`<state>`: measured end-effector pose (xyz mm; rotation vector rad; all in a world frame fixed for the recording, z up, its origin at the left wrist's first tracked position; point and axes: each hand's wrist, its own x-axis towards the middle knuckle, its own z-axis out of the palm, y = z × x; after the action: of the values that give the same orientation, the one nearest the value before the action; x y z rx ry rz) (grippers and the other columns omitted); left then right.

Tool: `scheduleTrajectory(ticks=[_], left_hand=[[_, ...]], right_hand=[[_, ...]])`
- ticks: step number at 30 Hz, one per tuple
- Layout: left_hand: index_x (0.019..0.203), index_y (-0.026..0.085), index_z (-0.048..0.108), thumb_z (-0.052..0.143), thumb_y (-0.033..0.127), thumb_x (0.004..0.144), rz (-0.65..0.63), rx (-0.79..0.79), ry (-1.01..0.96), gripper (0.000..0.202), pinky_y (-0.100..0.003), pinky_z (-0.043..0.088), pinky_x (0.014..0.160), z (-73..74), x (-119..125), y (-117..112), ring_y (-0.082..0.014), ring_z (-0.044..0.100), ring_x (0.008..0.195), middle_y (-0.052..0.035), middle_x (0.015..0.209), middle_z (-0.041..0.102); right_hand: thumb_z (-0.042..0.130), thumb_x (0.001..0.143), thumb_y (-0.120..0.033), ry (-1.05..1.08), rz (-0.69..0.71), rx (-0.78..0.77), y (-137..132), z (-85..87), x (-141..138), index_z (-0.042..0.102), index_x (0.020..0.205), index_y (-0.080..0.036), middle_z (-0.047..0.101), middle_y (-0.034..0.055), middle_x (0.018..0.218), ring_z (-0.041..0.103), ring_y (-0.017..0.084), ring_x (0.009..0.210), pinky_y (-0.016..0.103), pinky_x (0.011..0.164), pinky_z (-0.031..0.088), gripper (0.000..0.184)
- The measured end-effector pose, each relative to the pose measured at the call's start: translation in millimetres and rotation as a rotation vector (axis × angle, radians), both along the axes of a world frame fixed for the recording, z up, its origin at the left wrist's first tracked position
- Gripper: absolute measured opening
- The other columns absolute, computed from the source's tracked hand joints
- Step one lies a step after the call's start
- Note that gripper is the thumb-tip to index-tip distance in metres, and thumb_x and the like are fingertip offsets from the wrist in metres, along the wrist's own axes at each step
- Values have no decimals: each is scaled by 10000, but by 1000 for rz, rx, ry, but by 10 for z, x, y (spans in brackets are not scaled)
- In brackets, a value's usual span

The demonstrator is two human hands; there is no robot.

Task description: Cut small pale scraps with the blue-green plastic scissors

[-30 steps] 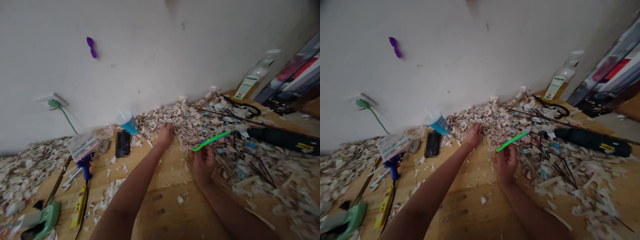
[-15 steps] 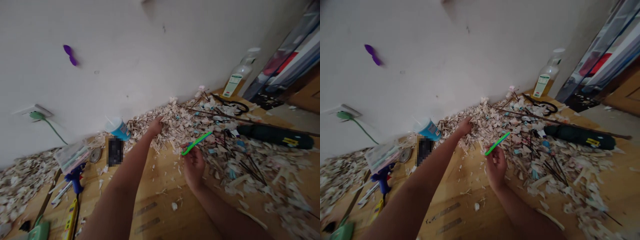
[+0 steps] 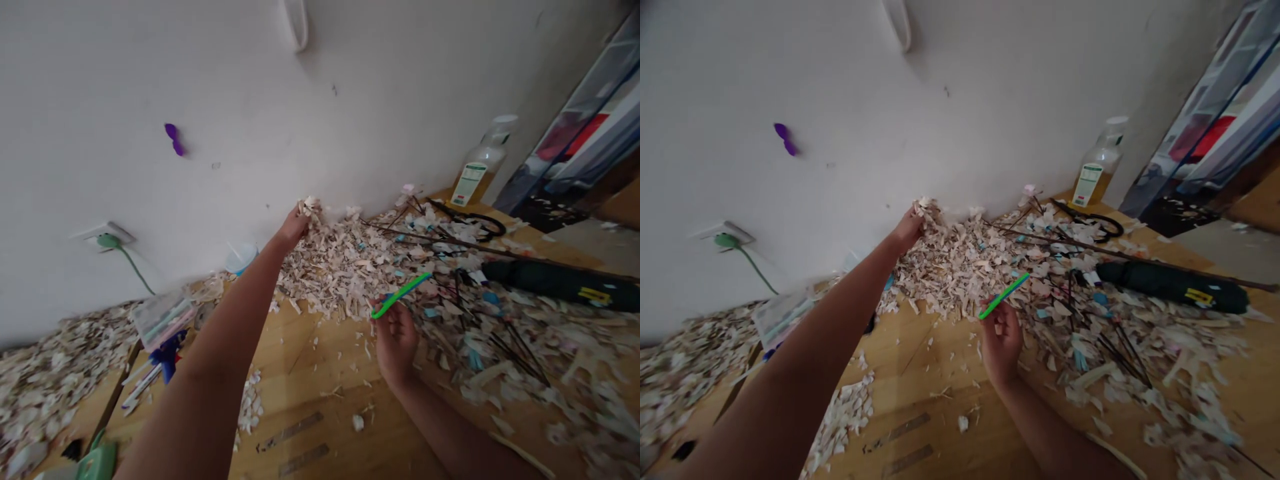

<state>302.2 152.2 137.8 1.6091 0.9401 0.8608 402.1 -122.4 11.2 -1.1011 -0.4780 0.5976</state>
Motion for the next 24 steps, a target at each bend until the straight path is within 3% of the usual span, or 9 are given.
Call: scheduleTrajectory(ticks=[4,6,10,13,18,22,24], left_hand=[[1472,306,263,611,493,830,-132,98,263,754,-420,503,853,59,-81,-26,-265,580,1124,-157,1386,500],[1482,264,268,596,521,837,-177,231,411,767,-452,446,976,21,-110,-12,-302,476,1287,-179,1496,386],[1439,165,371,506,535,892,-148,476,802,674,-415,319,1115,-187,-165,-58,-293,383,1379,-182,1500,392],[1376,155,453,620,519,826,-129,473,1099,680,-438,338,1092,-398,-212,-211,-331,442,1328,-196,1403,496],[1237,169,566,595,463,858,-62,496,1053,481,-379,413,1013,-685,-214,-480,-284,541,1198,-167,1266,563],[1117,209,637,778,386,681,-136,438,944,492,-334,459,924,-842,-212,-552,-255,597,1062,-102,1136,634],[1046,200,656,748,296,696,-87,409,929,374,-333,475,871,-877,-258,-514,-240,619,968,-87,1034,666]], right_hand=[[717,756,-414,30,-7,0,5,20,4,621,1009,-223,709,88,988,662,257,914,365,700,524,331],[720,754,-408,38,-12,8,3,37,4,620,1003,-224,707,88,990,660,258,926,361,704,522,325],[723,755,-410,46,-21,28,2,49,5,618,990,-222,703,84,970,658,246,899,350,690,516,319],[709,773,-411,29,-16,-4,1,41,5,622,999,-214,702,87,977,653,238,890,344,687,511,312],[702,779,-393,7,5,-19,-14,43,-6,635,1013,-213,706,74,969,649,224,871,332,692,503,303],[714,757,-383,13,29,-19,-40,65,-5,645,993,-209,712,63,928,646,216,826,327,678,498,301],[719,750,-382,37,26,-24,-52,75,6,644,987,-205,714,70,929,646,218,827,326,673,494,305]])
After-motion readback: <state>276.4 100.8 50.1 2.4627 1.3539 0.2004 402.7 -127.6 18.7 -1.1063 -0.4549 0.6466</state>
